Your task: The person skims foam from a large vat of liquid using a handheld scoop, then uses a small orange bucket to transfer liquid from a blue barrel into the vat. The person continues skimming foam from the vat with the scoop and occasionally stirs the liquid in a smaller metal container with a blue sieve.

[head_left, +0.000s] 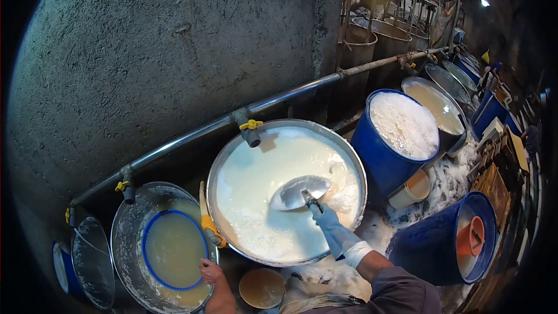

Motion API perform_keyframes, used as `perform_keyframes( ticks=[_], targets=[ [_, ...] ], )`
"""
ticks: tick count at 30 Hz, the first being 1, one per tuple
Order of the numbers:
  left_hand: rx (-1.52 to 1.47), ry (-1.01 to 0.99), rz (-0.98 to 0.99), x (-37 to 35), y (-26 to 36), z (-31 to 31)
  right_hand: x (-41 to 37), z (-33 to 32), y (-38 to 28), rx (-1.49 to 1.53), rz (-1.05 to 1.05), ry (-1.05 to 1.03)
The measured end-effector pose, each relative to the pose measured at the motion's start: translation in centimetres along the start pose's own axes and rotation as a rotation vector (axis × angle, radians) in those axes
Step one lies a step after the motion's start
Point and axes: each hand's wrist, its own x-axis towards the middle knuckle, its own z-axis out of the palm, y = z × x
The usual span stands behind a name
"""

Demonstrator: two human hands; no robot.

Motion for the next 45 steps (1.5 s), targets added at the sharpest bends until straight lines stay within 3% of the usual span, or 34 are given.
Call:
perform_keyframes(
  ticks=[6,17,20,28,30,32,34,38,41,45],
  targets=[
    [0.026,-0.026,-0.011,-0.4,0.8,-1.1,-4.9,4.4,2.3,0.082,0.012,-0.121],
    [0.007,-0.025,-0.018,-0.6,0.9,-1.4,-14.4,5.7,-0.3,0.278,0.203,-0.367],
    [-0.003,-0.011,-0.006,-0.3,0.4,-0.9,-15.0,3.9,-1.8,0.356,0.325,-0.421],
    [-0.025,-0.057,-0.026,-0.5,0.9,-1.4,-14.0,-3.4,-6.8,0.407,0.316,-0.523],
    [0.001,-0.021,-0.025,-0.1,0.3,-0.7,-13.0,-6.2,-9.0,0.426,0.261,-0.482],
    [-0.015,-0.013,-0.029,0.1,0.3,-0.1,-12.8,-9.0,-14.0,0.400,0.212,-0.311],
    [-0.018,-0.011,-0.029,0.1,0.0,-0.5,-9.2,-10.2,-13.3,0.500,-0.099,-0.192],
    [-0.005,-0.065,-0.041,-0.4,0.2,-1.0,-0.7,-11.3,-15.1,0.427,-0.266,0.085],
    [-0.011,-0.031,-0.043,-0.4,0.6,-1.3,4.7,-10.3,-14.2,0.388,-0.300,0.238],
    [-0.021,0.025,-0.038,0.0,0.3,-0.4,8.6,-9.0,-9.1,0.206,-0.186,0.210]
  ],
)
